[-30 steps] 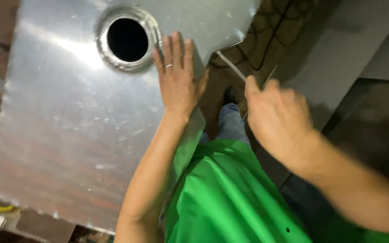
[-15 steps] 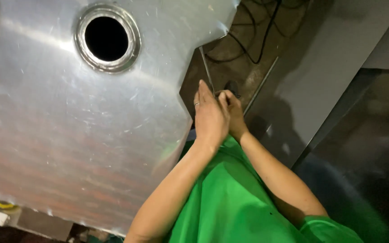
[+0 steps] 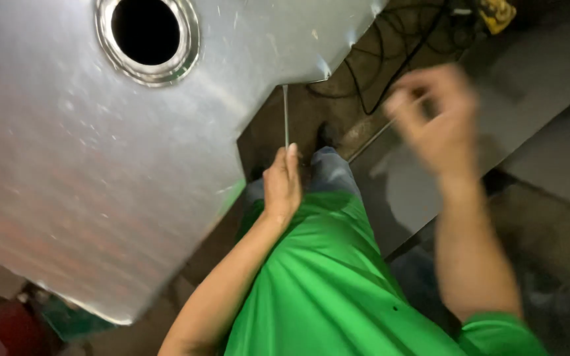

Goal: Assemble and spot-weld components of a metal tank using a hammer, screwdriver, and arc welding equipment.

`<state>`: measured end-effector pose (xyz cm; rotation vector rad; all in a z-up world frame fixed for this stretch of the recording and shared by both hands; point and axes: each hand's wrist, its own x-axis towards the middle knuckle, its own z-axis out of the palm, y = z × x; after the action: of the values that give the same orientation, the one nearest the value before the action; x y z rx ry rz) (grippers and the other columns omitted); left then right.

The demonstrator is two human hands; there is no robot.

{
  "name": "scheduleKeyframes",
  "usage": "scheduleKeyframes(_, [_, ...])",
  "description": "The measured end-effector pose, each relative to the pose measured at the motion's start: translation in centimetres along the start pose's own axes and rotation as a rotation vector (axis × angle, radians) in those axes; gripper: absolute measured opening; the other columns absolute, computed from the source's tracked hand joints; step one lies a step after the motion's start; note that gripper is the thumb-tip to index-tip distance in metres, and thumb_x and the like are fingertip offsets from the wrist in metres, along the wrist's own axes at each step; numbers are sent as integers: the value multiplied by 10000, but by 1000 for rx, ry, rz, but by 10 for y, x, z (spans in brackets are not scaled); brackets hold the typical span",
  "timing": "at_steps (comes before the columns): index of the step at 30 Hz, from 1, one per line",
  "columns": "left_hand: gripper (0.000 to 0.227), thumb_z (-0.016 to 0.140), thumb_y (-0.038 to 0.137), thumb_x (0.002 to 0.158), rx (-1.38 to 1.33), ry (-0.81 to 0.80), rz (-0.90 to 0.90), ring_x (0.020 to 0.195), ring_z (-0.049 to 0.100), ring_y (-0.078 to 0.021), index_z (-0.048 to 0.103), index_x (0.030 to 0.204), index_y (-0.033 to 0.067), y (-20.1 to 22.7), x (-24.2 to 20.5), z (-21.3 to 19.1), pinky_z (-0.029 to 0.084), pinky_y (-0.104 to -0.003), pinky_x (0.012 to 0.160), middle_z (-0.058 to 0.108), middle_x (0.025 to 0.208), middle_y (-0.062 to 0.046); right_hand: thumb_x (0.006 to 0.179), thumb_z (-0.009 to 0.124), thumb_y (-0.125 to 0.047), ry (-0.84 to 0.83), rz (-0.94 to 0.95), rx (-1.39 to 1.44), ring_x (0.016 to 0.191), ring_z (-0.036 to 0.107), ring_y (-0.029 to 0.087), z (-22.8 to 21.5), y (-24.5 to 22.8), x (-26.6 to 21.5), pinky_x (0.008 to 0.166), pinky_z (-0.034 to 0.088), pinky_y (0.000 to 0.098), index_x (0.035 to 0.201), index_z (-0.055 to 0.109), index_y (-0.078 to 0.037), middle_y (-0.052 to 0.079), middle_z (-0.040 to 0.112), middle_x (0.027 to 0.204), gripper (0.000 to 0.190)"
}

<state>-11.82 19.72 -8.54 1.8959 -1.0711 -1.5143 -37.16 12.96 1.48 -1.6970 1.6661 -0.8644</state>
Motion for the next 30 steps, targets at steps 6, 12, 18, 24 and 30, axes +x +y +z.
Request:
scheduleKeyframes(6, [320, 477, 333, 1107, -60, -24, -50, 494, 525, -156, 533, 1265, 61, 88, -57, -25, 413, -319, 444, 554, 668, -27, 1065, 734, -178, -127, -27, -23, 854, 667, 131, -10, -10, 69, 744, 541, 273, 1128, 726, -28, 72, 714, 1041, 163])
scheduleKeyframes(12, [574, 504, 235, 1006, -596, -269, -262, 394, 503, -160, 372, 1539, 68, 167, -66, -57, 438, -325, 348, 567, 661, -62, 1005, 656, -285, -537, 289, 397, 790, 690, 129, 53, -22, 46, 700, 550, 279, 1055, 755, -87, 61, 752, 928, 227])
scheduleKeyframes(18, [545, 535, 192, 977, -539, -300, -448, 384, 479, -138, 446, 1491, 33, 202, -48, -85, 428, -312, 345, 577, 635, -64, 1030, 801, -330, 47, -186, -448, 1282, 462, 452, -6, -2, 109, 1150, 318, 646, 1314, 586, -41, 233, 520, 1319, 459])
scheduleKeyframes(24, [395, 541, 173, 970, -542, -337, -471, 387, 474, -134, 551, 1337, 27, 199, -47, -91, 410, -308, 342, 569, 624, -60, 1090, 707, -287, -80, -87, -578, 1141, 570, 481, -37, 50, 159, 958, 445, 587, 1410, 521, -12, 285, 570, 1230, 462])
scheduleKeyframes(30, [281, 544, 162, 967, -570, -317, -414, 381, 470, -138, 590, 1213, 35, 194, -50, -87, 409, -312, 333, 559, 619, -60, 1034, 716, -344, -359, -224, -468, 772, 654, 328, -72, -28, 162, 703, 516, 479, 1340, 652, -40, 184, 684, 904, 436])
